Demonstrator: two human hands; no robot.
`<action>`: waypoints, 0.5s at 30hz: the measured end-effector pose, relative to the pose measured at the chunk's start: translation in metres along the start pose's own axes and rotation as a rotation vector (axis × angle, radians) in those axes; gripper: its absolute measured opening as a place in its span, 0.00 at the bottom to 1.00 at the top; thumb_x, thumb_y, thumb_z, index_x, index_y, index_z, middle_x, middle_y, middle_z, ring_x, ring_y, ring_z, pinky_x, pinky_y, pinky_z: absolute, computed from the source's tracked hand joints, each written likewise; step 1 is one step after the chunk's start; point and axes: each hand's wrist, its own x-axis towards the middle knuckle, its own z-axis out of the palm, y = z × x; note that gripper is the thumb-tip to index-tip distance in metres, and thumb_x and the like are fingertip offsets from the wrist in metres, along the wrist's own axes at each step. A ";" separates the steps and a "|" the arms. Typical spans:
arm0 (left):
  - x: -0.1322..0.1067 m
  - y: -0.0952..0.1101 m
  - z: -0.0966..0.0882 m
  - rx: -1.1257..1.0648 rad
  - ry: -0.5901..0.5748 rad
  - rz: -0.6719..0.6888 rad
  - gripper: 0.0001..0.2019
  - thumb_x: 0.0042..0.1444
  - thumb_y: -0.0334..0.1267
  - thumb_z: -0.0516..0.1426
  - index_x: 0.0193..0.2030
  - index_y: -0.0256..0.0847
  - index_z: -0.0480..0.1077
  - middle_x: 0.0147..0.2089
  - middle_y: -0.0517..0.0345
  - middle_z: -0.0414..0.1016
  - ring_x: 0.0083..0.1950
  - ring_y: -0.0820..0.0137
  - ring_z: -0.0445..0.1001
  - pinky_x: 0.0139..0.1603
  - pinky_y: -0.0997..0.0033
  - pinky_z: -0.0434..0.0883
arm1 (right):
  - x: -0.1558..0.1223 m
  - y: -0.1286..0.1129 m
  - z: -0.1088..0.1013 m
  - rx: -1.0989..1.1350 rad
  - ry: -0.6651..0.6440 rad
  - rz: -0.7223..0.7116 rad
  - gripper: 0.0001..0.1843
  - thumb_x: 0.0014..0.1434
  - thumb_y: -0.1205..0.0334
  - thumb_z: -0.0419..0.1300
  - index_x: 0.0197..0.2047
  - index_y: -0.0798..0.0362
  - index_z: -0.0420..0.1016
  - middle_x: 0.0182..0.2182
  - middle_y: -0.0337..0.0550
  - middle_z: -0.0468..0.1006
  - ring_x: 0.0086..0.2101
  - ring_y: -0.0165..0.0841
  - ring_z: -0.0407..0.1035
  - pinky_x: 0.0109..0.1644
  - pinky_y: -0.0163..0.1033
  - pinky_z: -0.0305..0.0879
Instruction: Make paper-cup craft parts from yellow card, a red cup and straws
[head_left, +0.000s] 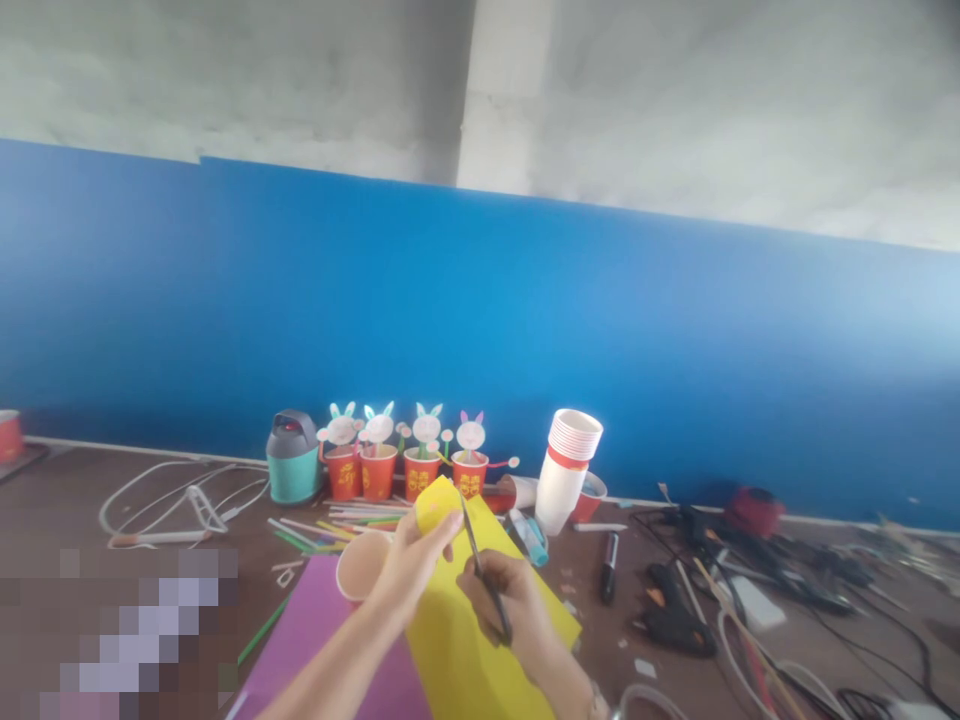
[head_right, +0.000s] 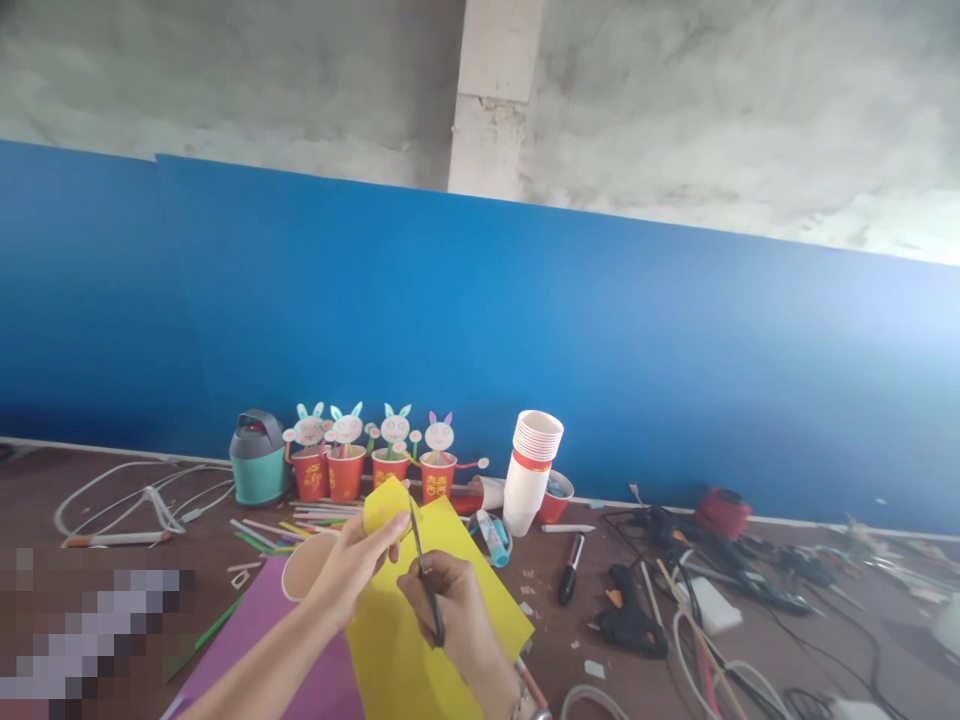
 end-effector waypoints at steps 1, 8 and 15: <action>-0.001 0.000 0.001 -0.003 -0.001 0.006 0.19 0.45 0.52 0.63 0.21 0.39 0.65 0.17 0.65 0.63 0.20 0.78 0.57 0.22 0.75 0.53 | 0.000 0.000 0.000 0.007 -0.007 -0.021 0.23 0.46 0.42 0.66 0.25 0.53 0.65 0.11 0.26 0.57 0.10 0.19 0.49 0.13 0.28 0.41; 0.003 0.002 0.001 -0.054 -0.019 -0.013 0.20 0.39 0.54 0.65 0.27 0.38 0.73 0.17 0.63 0.65 0.22 0.72 0.65 0.23 0.73 0.59 | -0.003 -0.005 0.000 0.047 -0.010 -0.083 0.24 0.48 0.41 0.65 0.24 0.53 0.65 0.10 0.27 0.57 0.11 0.20 0.49 0.15 0.29 0.42; 0.003 0.000 0.003 -0.086 -0.058 -0.002 0.19 0.40 0.53 0.65 0.27 0.38 0.72 0.20 0.63 0.66 0.24 0.73 0.65 0.26 0.73 0.61 | -0.002 -0.001 0.001 0.092 0.005 -0.055 0.26 0.46 0.37 0.65 0.24 0.53 0.65 0.11 0.26 0.55 0.13 0.19 0.46 0.15 0.29 0.41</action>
